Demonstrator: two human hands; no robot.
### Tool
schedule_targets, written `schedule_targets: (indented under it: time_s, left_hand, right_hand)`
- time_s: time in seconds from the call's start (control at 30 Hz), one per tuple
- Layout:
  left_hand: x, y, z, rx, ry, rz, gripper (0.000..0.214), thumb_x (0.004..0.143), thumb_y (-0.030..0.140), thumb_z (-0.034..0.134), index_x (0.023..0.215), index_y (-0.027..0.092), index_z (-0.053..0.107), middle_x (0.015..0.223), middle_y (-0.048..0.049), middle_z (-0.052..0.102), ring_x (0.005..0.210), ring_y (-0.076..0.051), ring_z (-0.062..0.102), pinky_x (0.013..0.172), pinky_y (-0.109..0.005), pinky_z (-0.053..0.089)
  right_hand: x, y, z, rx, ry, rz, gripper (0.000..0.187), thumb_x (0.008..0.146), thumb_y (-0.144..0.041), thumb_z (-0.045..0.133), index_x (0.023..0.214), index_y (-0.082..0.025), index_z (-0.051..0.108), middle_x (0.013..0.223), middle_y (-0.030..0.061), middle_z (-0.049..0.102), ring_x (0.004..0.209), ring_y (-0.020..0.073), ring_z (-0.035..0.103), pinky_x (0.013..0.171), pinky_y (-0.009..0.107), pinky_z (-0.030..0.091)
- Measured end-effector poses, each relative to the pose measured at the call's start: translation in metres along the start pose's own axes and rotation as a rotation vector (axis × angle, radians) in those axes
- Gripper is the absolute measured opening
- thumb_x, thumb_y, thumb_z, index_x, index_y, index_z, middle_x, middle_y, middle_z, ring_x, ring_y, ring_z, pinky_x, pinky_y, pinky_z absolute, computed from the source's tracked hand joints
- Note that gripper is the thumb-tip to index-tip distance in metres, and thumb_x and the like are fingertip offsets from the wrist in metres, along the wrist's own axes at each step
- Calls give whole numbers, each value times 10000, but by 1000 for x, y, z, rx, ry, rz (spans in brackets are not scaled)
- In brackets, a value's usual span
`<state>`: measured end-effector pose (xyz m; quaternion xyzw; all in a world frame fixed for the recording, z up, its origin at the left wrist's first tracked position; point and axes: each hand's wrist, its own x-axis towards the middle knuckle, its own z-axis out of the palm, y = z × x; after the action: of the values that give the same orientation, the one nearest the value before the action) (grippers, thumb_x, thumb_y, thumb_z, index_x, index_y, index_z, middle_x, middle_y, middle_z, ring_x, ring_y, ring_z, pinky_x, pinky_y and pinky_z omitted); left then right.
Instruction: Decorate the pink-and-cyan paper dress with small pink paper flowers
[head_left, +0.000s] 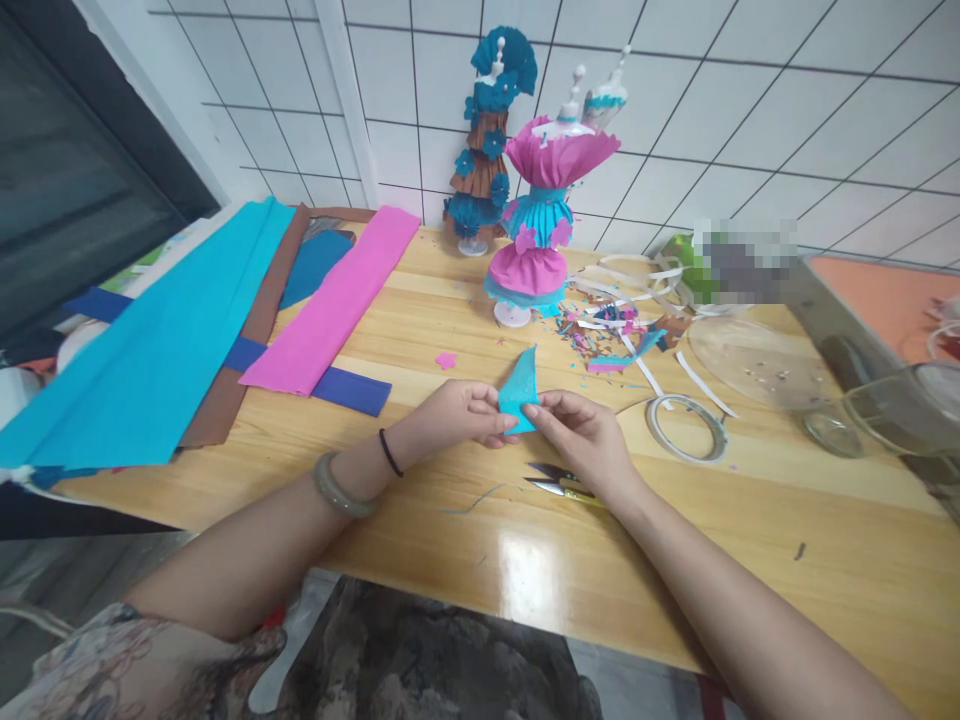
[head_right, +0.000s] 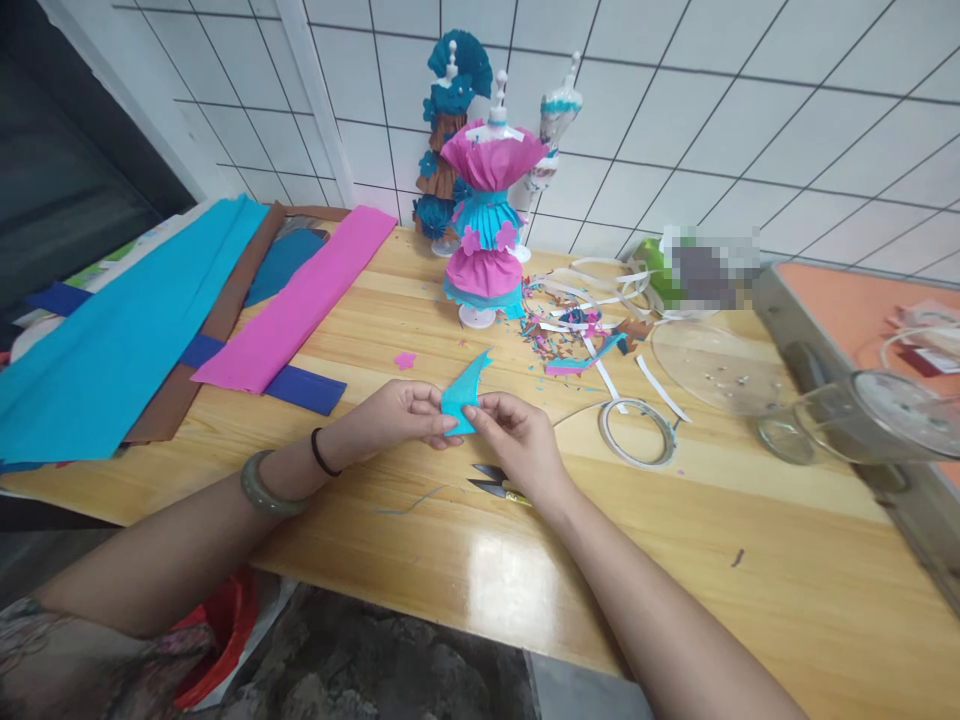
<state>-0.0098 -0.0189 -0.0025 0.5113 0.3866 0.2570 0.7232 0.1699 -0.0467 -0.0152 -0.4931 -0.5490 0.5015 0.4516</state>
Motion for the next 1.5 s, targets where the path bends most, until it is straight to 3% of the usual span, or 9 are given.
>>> schedule_targets:
  time_s: [0.27, 0.53, 0.97, 1.27, 1.5]
  left_hand:
    - [-2, 1, 1, 160, -37, 102, 233, 707, 280, 651, 844, 108, 574, 679, -38, 652, 685, -138, 647, 612, -211, 483]
    - [1, -5, 2, 77, -85, 182, 306, 677, 284, 676, 903, 110, 568, 796, -50, 649, 695, -111, 607, 638, -223, 466]
    - [2, -7, 0, 137, -121, 120, 380, 693, 331, 665, 977, 107, 548, 809, -87, 655, 683, -143, 639, 615, -243, 493]
    - [1, -4, 0, 126, -59, 155, 385, 698, 295, 658, 1016, 101, 559, 805, -78, 655, 641, -114, 612, 582, -221, 474]
    - [0, -4, 0, 164, 25, 192, 234, 727, 304, 612, 852, 107, 610, 817, -67, 663, 717, -121, 607, 640, -223, 470]
  right_hand:
    - [-2, -7, 2, 73, -47, 16, 151, 723, -332, 661, 766, -190, 632, 697, -16, 649, 599, 93, 555, 601, 217, 444]
    - [-1, -7, 2, 97, -33, 27, 152, 713, -323, 671, 728, -182, 616, 641, -23, 632, 542, 85, 537, 551, 212, 431]
    - [-1, -7, 6, 66, -12, 48, 211, 690, -359, 684, 693, -169, 592, 593, -33, 583, 508, 73, 482, 510, 209, 376]
    - [-2, -5, 6, 72, -107, -38, 223, 707, -332, 680, 860, -200, 584, 733, -4, 639, 657, 109, 572, 661, 240, 453]
    - [-2, -5, 3, 10, -66, -52, 184, 727, -347, 657, 822, -201, 599, 734, 3, 648, 653, 119, 581, 651, 249, 465]
